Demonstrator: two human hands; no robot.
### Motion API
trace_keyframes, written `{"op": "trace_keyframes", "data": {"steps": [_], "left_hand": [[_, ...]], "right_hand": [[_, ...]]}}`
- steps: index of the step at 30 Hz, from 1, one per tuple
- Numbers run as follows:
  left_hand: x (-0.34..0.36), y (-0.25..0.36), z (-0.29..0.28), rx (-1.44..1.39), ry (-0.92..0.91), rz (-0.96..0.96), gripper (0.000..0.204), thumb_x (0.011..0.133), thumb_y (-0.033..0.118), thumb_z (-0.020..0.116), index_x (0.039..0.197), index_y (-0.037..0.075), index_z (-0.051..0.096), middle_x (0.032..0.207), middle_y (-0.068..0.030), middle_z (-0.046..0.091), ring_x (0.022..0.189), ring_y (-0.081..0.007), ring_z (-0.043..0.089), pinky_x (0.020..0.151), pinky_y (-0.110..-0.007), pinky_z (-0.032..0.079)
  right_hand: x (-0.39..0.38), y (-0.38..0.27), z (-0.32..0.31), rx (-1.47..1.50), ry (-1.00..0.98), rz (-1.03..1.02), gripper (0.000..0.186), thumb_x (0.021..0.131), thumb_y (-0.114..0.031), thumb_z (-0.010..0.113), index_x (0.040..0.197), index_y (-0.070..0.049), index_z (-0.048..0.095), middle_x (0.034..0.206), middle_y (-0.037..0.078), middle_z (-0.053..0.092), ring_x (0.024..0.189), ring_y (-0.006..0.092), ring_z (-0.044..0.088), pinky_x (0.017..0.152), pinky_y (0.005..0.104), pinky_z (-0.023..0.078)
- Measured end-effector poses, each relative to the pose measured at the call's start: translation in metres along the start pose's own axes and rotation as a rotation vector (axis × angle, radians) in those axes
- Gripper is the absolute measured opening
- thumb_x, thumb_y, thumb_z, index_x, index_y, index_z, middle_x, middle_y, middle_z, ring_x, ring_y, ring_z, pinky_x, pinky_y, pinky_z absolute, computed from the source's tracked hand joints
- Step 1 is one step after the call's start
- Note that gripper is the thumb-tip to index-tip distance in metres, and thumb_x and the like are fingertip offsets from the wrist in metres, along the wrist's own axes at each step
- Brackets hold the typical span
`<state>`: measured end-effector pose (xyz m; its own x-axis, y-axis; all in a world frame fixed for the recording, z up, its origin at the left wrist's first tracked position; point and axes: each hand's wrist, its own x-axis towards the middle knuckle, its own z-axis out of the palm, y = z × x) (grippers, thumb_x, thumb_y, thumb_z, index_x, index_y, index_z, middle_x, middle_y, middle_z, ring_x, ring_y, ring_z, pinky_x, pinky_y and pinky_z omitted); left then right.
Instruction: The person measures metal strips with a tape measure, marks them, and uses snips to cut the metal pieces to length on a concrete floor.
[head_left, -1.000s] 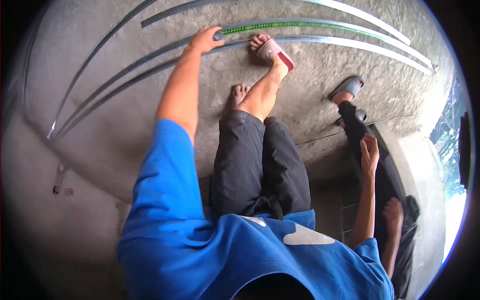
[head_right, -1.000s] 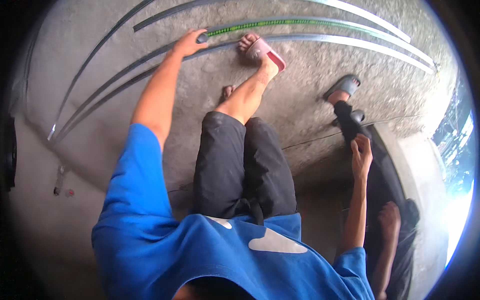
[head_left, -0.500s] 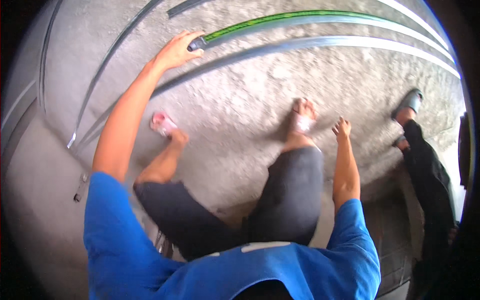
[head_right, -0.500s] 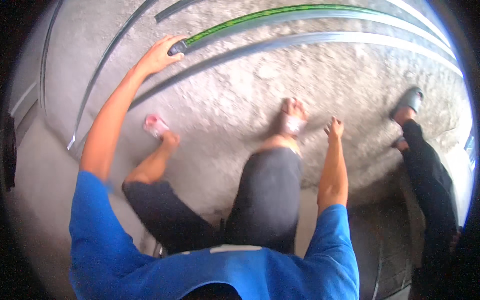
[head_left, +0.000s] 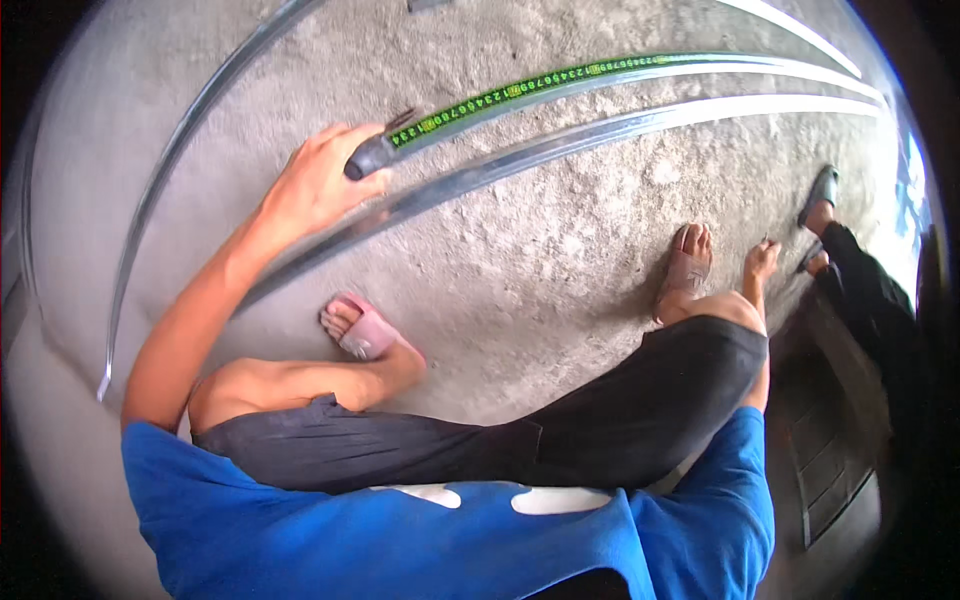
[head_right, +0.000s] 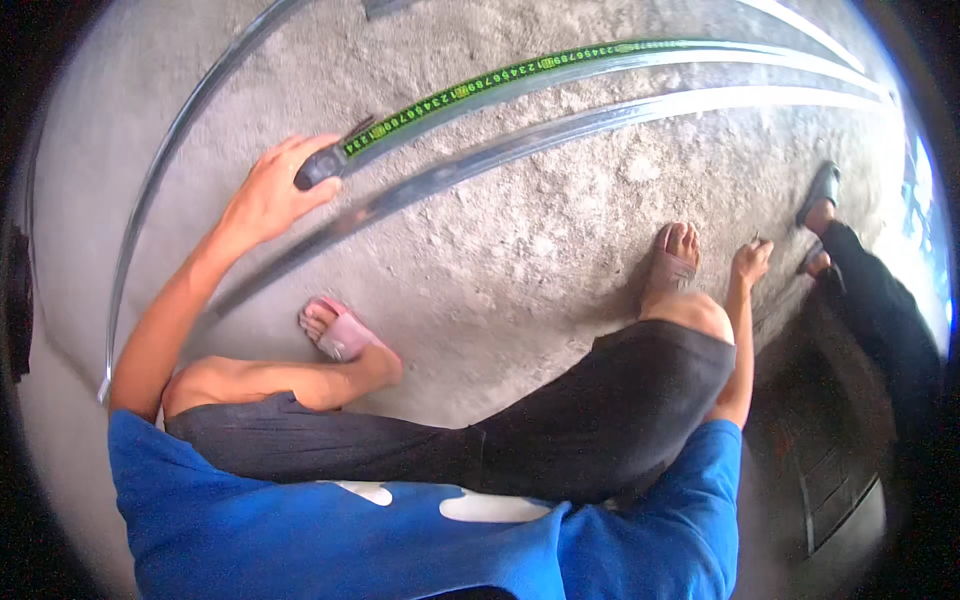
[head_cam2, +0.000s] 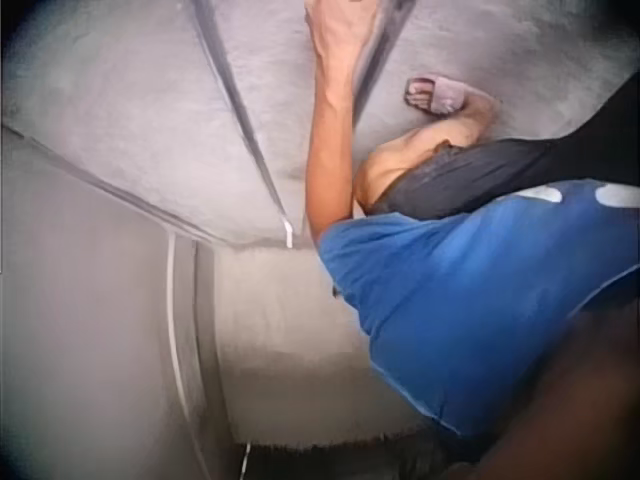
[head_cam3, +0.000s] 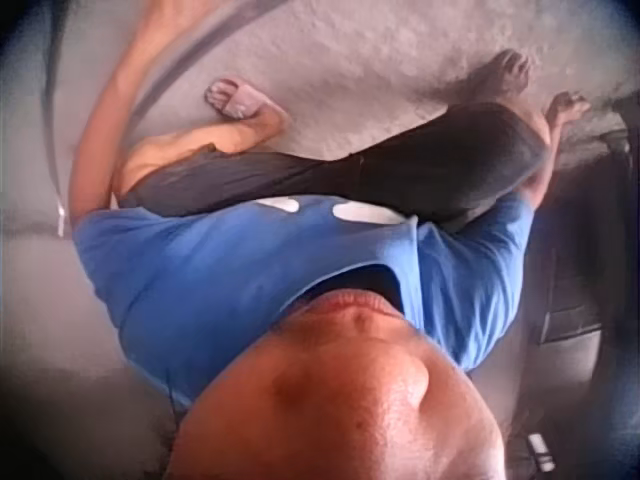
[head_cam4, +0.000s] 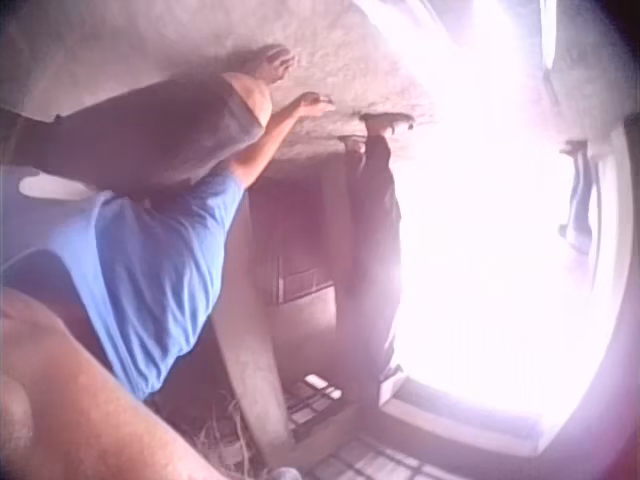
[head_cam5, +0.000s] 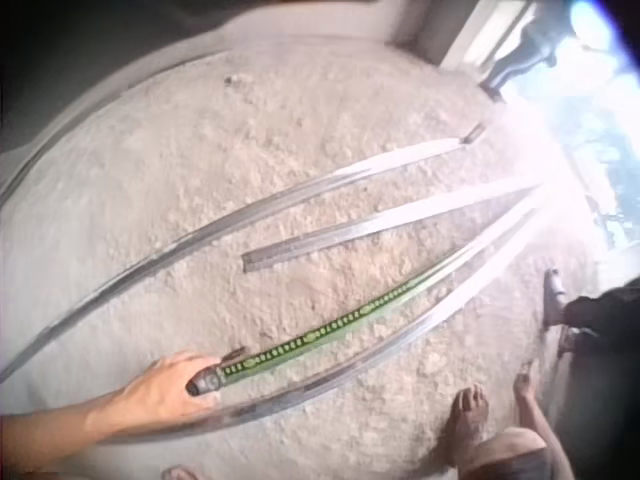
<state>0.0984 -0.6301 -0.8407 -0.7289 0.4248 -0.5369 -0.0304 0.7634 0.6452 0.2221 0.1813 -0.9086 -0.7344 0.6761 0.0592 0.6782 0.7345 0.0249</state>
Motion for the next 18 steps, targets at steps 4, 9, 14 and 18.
{"op": "trace_keyframes", "data": {"steps": [4, 9, 14, 18], "left_hand": [[-0.046, -0.05, -0.007, 0.009, 0.056, 0.032, 0.056, 0.083, 0.029, 0.072, 0.13, 0.001, 0.059, 0.115, -0.0242, 0.063, 0.108, -0.0414, 0.061, 0.095, -0.043, 0.047], [-0.096, -0.11, -0.008, -0.014, 0.083, -0.012, 0.058, 0.081, 0.025, 0.074, 0.132, 0.002, 0.059, 0.114, -0.024, 0.062, 0.105, -0.041, 0.062, 0.092, -0.045, 0.05], [-0.148, -0.134, -0.024, -0.102, -0.029, -0.173, 0.056, 0.08, 0.015, 0.073, 0.133, 0.002, 0.058, 0.112, -0.0211, 0.061, 0.105, -0.0397, 0.062, 0.092, -0.043, 0.05], [-0.158, -0.185, -0.005, -0.069, 0.05, -0.128, 0.058, 0.08, 0.014, 0.072, 0.135, 0.004, 0.057, 0.116, -0.022, 0.061, 0.106, -0.0393, 0.061, 0.094, -0.042, 0.048]], "right_hand": [[-0.022, -0.098, -0.111, 0.027, 0.113, -0.115, 0.044, 0.093, -0.04, 0.053, 0.117, -0.005, 0.059, 0.103, 0.023, 0.068, 0.101, 0.0438, 0.064, 0.091, 0.0476, 0.047], [-0.073, -0.226, -0.187, -0.014, 0.104, -0.355, 0.032, 0.09, -0.031, 0.066, 0.111, -0.008, 0.058, 0.105, 0.022, 0.07, 0.101, 0.0386, 0.069, 0.086, 0.0457, 0.051], [-0.099, -0.339, -0.198, -0.095, 0.016, -0.848, 0.026, 0.099, -0.028, 0.057, 0.091, -0.003, 0.059, 0.082, 0.018, 0.066, 0.075, 0.0296, 0.064, 0.072, 0.0405, 0.049], [-0.087, -0.387, -0.137, 0.456, -0.138, -0.839, 0.041, 0.104, -0.034, 0.047, 0.088, 0.002, 0.061, 0.075, 0.006, 0.051, 0.074, 0.0153, 0.047, 0.074, 0.0308, 0.04]]}}
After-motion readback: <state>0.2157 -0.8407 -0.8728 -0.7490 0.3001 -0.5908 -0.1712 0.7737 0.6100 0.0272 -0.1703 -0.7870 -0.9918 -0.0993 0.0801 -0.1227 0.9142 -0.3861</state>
